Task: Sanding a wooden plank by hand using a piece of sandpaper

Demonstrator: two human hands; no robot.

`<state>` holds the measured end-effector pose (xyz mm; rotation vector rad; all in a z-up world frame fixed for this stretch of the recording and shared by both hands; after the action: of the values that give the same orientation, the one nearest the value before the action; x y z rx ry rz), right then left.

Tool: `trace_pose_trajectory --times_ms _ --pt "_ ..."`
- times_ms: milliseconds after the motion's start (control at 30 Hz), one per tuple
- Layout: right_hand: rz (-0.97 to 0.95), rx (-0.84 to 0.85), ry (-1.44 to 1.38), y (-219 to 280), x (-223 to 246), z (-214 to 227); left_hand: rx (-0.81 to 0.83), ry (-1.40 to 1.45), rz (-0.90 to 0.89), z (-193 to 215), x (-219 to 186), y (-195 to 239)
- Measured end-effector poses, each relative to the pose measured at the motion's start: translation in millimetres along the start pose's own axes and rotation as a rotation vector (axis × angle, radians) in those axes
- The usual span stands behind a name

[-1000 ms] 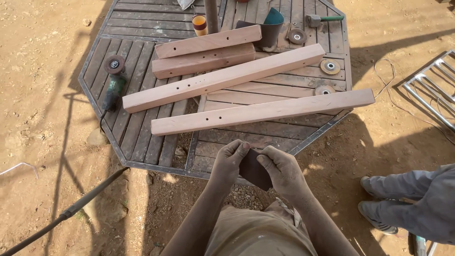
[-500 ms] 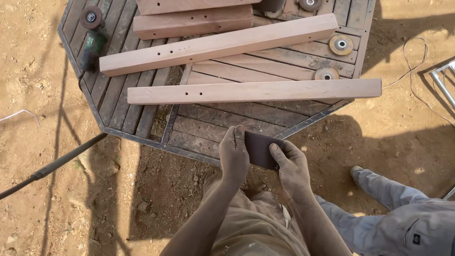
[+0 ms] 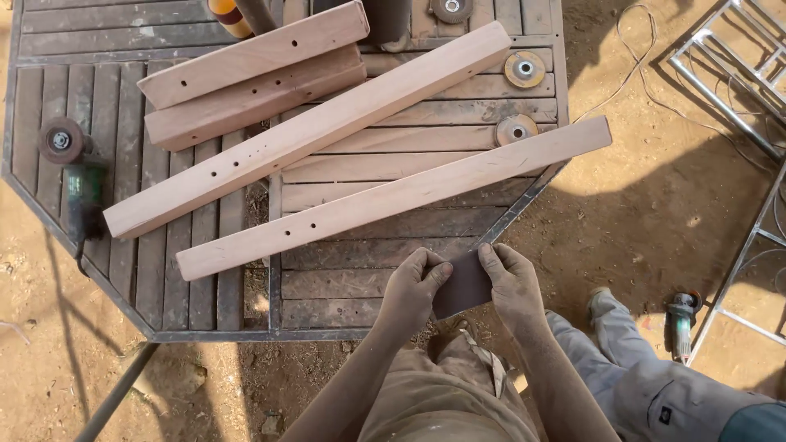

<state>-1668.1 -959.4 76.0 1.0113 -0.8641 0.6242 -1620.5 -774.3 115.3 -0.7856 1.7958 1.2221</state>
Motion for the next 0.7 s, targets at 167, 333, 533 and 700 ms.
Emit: trace_pose_trajectory --times_ms 167,333,533,700 --pt "-0.160 -0.063 -0.676 25 75 -44 -0.168 0.479 0.116 19 38 -44" --pt "-0.203 -0.250 -0.499 -2 49 -48 -0.006 0.301 0.109 9 24 -75" --pt "-0.196 -0.295 0.237 -46 35 -8 -0.040 -0.709 -0.257 27 38 -177" --pt "-0.210 -0.239 0.537 -96 11 -6 -0.086 -1.323 -0.861 39 80 -230"
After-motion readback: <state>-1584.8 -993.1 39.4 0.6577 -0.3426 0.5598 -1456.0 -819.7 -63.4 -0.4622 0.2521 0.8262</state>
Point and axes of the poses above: each hand's wrist, its own y-axis away from the middle knuckle, its own z-axis out of the back of the hand, x = y × z, the point moved 6 cm from there along -y, towards the middle knuckle, and after that the axes turned 14 degrees about y, right-handed, at the moved point
